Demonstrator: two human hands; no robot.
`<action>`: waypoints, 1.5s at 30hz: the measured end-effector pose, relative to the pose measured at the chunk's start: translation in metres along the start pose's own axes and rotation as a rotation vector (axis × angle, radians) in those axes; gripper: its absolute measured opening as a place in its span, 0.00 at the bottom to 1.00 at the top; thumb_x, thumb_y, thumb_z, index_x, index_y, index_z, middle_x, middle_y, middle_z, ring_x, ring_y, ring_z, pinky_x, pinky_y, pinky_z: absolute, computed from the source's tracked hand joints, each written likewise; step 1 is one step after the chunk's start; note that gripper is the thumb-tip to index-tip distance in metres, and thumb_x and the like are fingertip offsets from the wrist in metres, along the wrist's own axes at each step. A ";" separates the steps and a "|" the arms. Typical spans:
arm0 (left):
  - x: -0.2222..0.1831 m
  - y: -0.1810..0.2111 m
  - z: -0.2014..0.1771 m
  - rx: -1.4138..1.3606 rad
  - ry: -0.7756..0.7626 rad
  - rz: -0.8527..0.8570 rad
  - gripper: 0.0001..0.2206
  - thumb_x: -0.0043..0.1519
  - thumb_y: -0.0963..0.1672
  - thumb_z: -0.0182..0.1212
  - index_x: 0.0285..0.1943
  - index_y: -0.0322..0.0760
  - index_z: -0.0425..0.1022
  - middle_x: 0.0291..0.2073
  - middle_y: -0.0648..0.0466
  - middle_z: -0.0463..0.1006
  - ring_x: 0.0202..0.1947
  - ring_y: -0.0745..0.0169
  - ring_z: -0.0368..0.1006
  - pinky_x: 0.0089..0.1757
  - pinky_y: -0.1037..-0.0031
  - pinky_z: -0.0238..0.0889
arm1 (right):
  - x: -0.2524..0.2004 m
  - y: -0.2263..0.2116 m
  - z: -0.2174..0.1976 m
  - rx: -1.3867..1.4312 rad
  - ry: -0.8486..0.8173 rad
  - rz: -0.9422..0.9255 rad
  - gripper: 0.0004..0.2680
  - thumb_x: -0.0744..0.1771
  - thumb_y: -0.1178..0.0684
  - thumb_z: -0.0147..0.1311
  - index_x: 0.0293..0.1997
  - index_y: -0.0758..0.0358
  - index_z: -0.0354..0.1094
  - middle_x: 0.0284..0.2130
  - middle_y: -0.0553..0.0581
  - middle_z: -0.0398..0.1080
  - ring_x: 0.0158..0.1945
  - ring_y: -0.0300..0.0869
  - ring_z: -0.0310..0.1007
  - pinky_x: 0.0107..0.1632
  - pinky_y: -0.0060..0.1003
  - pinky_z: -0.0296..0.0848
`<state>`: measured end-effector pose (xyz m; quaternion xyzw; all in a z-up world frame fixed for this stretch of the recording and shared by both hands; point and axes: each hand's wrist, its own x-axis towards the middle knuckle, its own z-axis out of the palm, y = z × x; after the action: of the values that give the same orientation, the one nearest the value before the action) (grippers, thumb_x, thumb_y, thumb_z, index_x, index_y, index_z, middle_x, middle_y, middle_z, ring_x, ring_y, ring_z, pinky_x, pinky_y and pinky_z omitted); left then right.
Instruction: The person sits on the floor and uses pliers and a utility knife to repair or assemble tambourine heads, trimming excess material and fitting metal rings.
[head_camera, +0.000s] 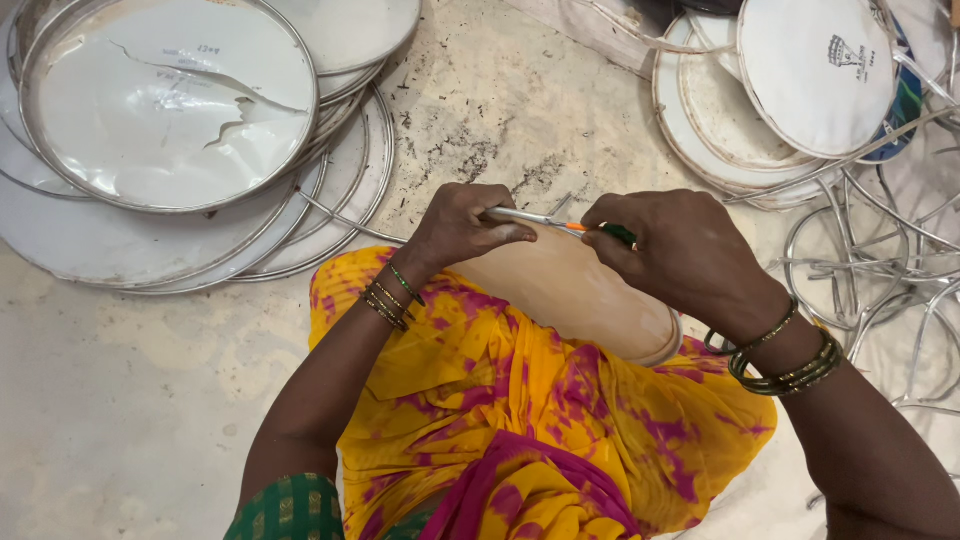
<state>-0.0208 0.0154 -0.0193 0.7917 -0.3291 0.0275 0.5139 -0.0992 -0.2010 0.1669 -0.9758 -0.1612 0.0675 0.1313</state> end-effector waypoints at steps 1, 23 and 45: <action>0.000 0.001 0.000 0.005 -0.004 -0.005 0.17 0.51 0.50 0.79 0.28 0.38 0.74 0.17 0.55 0.72 0.17 0.63 0.70 0.25 0.72 0.62 | 0.001 0.000 0.000 0.009 -0.009 0.002 0.08 0.64 0.47 0.59 0.41 0.54 0.78 0.21 0.57 0.75 0.22 0.51 0.73 0.29 0.45 0.69; 0.020 0.016 -0.025 0.098 0.023 0.221 0.19 0.55 0.53 0.73 0.43 0.39 0.75 0.34 0.54 0.80 0.33 0.57 0.79 0.35 0.68 0.71 | -0.013 0.037 0.063 0.280 0.261 0.112 0.06 0.66 0.50 0.62 0.40 0.60 0.76 0.17 0.58 0.67 0.19 0.44 0.67 0.27 0.39 0.64; -0.003 0.012 -0.007 0.270 0.165 0.171 0.20 0.56 0.54 0.72 0.26 0.42 0.71 0.19 0.56 0.68 0.22 0.56 0.68 0.28 0.65 0.61 | -0.006 0.118 0.129 1.252 -0.021 0.106 0.07 0.65 0.53 0.63 0.33 0.67 0.73 0.20 0.46 0.66 0.23 0.29 0.59 0.25 0.27 0.56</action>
<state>-0.0272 0.0195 -0.0076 0.8177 -0.3454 0.1800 0.4239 -0.0922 -0.2805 0.0116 -0.7198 -0.0437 0.1653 0.6728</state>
